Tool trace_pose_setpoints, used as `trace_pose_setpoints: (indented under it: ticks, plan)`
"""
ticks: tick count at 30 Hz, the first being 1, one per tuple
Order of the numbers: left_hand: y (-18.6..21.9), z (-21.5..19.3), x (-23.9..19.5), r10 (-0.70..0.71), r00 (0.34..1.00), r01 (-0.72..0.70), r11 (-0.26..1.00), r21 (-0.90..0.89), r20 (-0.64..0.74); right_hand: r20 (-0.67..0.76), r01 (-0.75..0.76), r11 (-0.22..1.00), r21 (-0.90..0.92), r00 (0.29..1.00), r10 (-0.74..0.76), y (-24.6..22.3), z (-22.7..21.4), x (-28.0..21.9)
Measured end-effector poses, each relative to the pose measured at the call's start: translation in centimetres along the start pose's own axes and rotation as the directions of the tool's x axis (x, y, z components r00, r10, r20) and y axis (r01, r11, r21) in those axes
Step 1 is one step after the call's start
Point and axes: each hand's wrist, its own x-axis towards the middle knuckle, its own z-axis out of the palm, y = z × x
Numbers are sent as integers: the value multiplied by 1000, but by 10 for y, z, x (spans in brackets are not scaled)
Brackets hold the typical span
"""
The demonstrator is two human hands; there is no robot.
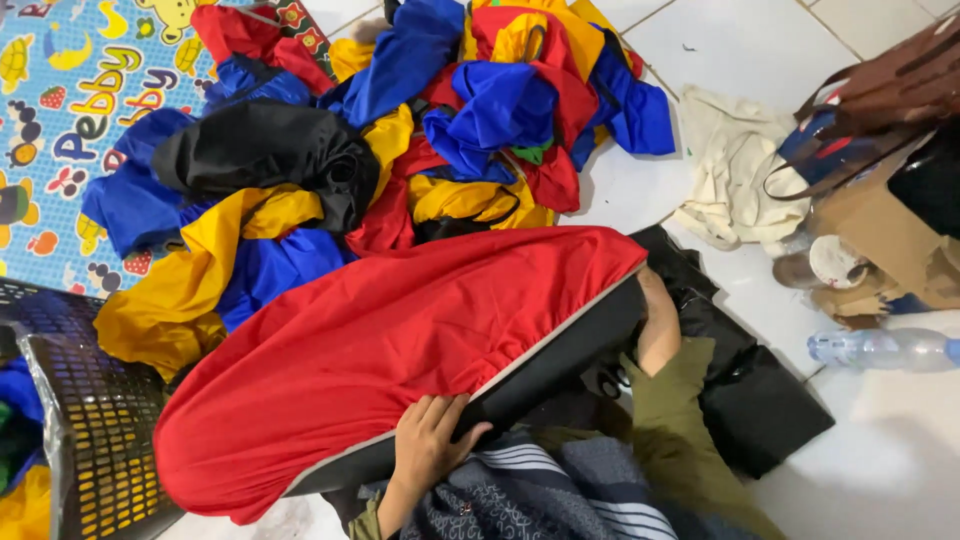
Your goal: The person trims elastic and loose threads from a red fabric cover using shears, rubs the surface with a sponge, and سپس places the item into a clear plastic bag and a black shipping mailer.
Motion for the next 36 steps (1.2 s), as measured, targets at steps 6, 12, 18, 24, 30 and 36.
trace_pose_setpoints:
  ticks: [6, 12, 18, 24, 30, 36]
  plan:
    - [4, -7, -15, -263, 811, 322, 946, -25, 522, -99, -24, 980, 196, 994, 44, 41, -10, -58]
    - [18, -20, -19, -3, 703, 317, 896, -310, 711, -145, -28, 935, 353, 986, 84, 63, 4, -91]
    - [24, -4, -19, -8, 642, 381, 871, -310, 767, -144, -25, 861, 508, 983, 114, 65, 3, -97]
    - [15, -10, -47, 5, 813, 258, 893, -369, 582, -125, -39, 774, 632, 981, 151, 73, -3, -100]
    - [16, -39, -62, -263, 703, 662, 581, -473, 661, -97, -26, 682, 730, 985, 142, 73, -15, -63]
    - [-7, -108, -67, -676, 688, 660, 430, -616, 265, -61, -52, 579, 814, 983, 174, 57, 1, -32]
